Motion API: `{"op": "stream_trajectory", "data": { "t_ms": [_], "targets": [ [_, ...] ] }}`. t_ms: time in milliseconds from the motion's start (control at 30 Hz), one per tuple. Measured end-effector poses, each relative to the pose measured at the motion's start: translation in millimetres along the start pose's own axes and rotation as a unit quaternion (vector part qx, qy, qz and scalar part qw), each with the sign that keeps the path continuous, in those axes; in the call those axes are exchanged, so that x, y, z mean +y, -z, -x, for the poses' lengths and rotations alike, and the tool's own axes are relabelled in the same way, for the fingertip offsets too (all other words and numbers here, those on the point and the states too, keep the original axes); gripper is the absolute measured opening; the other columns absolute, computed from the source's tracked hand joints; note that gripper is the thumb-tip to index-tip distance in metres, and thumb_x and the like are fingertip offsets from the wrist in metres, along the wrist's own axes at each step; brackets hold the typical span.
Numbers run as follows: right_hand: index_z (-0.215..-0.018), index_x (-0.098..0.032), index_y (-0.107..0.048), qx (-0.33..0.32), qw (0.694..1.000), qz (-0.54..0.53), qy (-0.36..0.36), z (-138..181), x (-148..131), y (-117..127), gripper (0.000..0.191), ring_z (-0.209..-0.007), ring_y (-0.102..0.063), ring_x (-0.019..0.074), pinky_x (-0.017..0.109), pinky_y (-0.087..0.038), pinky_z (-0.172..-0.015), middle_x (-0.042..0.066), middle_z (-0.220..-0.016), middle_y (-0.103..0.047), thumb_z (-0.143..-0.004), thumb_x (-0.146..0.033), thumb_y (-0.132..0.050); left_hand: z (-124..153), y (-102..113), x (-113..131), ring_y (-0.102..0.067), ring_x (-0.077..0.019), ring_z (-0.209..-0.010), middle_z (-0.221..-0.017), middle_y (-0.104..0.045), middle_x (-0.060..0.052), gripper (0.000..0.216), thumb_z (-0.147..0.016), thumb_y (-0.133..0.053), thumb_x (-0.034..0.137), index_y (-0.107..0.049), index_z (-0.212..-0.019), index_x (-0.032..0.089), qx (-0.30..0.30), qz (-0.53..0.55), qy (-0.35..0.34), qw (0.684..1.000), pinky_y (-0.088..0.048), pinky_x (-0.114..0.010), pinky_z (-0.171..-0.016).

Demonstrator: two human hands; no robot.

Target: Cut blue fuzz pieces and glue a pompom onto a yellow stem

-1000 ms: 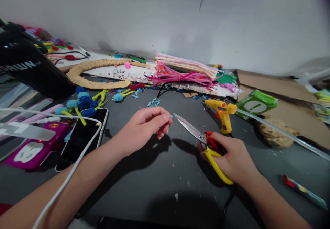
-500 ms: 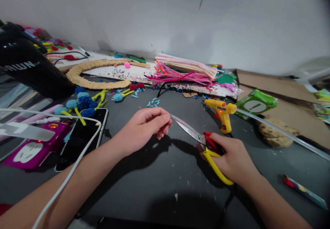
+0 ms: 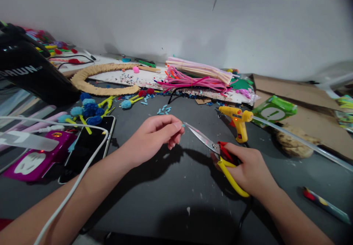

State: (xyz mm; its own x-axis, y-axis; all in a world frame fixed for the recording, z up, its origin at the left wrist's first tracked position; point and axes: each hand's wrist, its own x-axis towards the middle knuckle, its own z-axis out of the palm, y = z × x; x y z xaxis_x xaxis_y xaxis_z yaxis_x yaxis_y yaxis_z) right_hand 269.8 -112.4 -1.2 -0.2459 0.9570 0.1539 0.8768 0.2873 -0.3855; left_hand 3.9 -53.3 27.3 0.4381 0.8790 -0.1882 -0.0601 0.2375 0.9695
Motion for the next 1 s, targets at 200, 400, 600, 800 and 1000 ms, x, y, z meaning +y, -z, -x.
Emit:
{"op": "stream_trajectory", "data": {
  "t_ms": [200,400,600,800,1000],
  "targets": [
    [-0.065,-0.022,-0.054,0.007,1.000,-0.022,-0.018,-2.1,-5.7,2.3,0.026,-0.049,-0.039,0.0103,0.021,-0.035,-0.050,-0.006,-0.053,-0.044,-0.077,-0.041,-0.067,-0.3,1.8,-1.8,-0.050,-0.0083,-0.060,-0.066,-0.057,0.001,0.024,-0.091,-0.061,0.036,-0.061,-0.080,0.015,-0.014,0.001,-0.004,1.000,-0.042,-0.020,-0.058],
    [-0.065,-0.022,-0.055,-0.001,1.000,-0.014,-0.013,-2.4,-3.1,1.1,0.027,-0.050,-0.038,0.0110,0.022,-0.034,-0.050,-0.004,-0.053,-0.044,-0.080,-0.044,-0.063,0.5,1.5,-1.8,-0.050,-0.0085,-0.061,-0.067,-0.057,0.001,0.024,-0.092,-0.060,0.036,-0.061,-0.081,0.014,-0.022,-0.004,-0.017,1.000,-0.042,-0.020,-0.059],
    [-0.069,-0.021,-0.061,-0.010,1.000,-0.011,-0.004,-1.6,-0.9,0.4,0.024,-0.050,-0.040,0.0115,0.023,-0.035,-0.051,-0.004,-0.054,-0.047,-0.079,-0.044,-0.064,1.2,1.0,-1.6,-0.051,-0.0092,-0.062,-0.069,-0.057,0.000,0.024,-0.092,-0.060,0.036,-0.061,-0.081,0.015,-0.030,-0.011,-0.024,0.999,-0.042,-0.021,-0.059],
    [-0.071,-0.021,-0.062,-0.011,1.000,-0.010,0.002,-0.6,0.4,0.4,0.024,-0.051,-0.042,0.0116,0.023,-0.036,-0.052,-0.004,-0.055,-0.049,-0.079,-0.044,-0.065,0.6,2.3,-3.0,-0.051,-0.0085,-0.063,-0.071,-0.056,0.000,0.023,-0.093,-0.059,0.036,-0.061,-0.082,0.015,-0.033,-0.013,-0.026,0.999,-0.042,-0.020,-0.060],
    [-0.072,-0.021,-0.064,-0.017,1.000,-0.022,-0.001,0.1,-0.4,2.1,0.023,-0.051,-0.044,0.0119,0.023,-0.037,-0.052,-0.004,-0.056,-0.052,-0.080,-0.042,-0.064,1.8,2.2,-2.4,-0.050,-0.0085,-0.063,-0.071,-0.056,0.001,0.024,-0.093,-0.059,0.036,-0.060,-0.081,0.015,-0.034,-0.010,-0.027,0.999,-0.042,-0.020,-0.060]
  ]
}}
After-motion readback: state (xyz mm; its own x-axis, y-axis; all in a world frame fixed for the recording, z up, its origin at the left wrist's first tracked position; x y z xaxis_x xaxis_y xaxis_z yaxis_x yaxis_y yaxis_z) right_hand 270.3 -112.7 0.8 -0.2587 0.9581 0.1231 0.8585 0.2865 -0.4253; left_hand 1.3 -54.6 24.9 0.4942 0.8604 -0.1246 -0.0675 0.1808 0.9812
